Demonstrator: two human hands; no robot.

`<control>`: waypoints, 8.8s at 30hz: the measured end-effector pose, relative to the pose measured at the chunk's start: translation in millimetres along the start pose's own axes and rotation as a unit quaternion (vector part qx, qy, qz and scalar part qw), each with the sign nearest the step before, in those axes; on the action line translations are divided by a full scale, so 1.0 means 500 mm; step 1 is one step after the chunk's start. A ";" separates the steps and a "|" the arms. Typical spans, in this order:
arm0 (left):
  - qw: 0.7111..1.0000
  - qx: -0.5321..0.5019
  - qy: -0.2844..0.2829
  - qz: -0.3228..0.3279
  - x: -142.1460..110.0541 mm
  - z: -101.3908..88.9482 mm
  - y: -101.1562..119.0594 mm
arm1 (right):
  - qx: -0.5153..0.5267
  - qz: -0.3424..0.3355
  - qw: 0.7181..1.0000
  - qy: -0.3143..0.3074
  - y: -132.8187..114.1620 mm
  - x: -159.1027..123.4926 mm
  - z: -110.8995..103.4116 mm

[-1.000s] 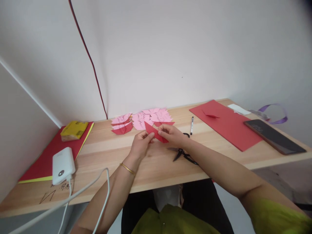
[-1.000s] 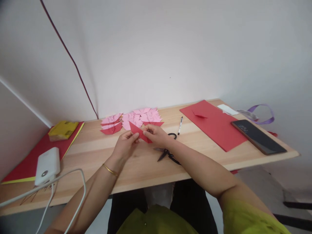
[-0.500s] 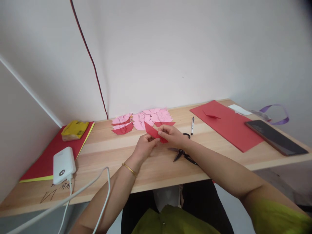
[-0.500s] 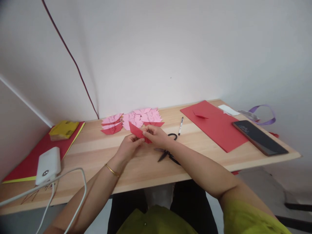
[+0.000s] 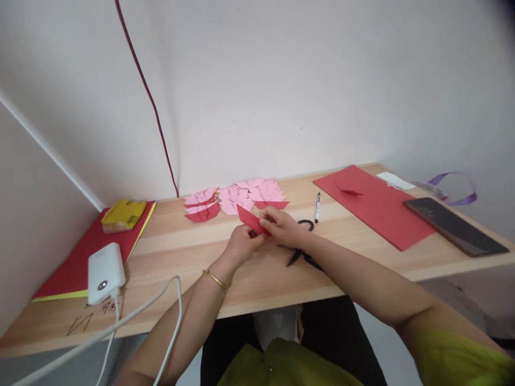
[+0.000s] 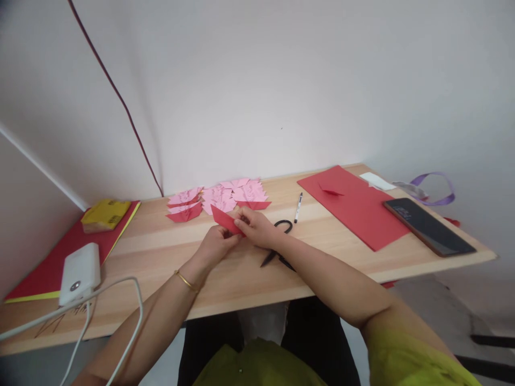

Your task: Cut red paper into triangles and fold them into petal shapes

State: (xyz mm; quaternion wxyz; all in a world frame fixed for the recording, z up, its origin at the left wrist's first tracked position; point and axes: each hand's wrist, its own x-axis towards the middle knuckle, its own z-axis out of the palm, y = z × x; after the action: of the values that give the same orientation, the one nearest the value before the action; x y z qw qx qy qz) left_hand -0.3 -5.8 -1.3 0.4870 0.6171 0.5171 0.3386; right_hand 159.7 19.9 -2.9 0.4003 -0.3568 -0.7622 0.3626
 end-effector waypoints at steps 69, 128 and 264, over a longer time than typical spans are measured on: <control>0.947 -0.316 0.054 0.010 0.013 -0.010 -0.003 | 0.014 -0.024 0.998 -0.061 -0.012 0.003 -0.014; 0.966 -0.256 0.041 -0.007 0.015 -0.014 -0.012 | 0.057 0.054 0.997 -0.013 0.003 0.007 -0.014; 0.975 -0.216 0.038 0.040 0.006 -0.030 0.002 | -0.087 0.032 0.977 -0.190 -0.060 0.001 -0.105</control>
State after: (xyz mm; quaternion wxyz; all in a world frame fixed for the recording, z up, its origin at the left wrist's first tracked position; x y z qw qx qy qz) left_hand -13.0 0.7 4.0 0.5751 0.5039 0.4250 0.4845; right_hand 197.7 19.7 44.3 0.2031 -0.3393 -0.8412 0.3687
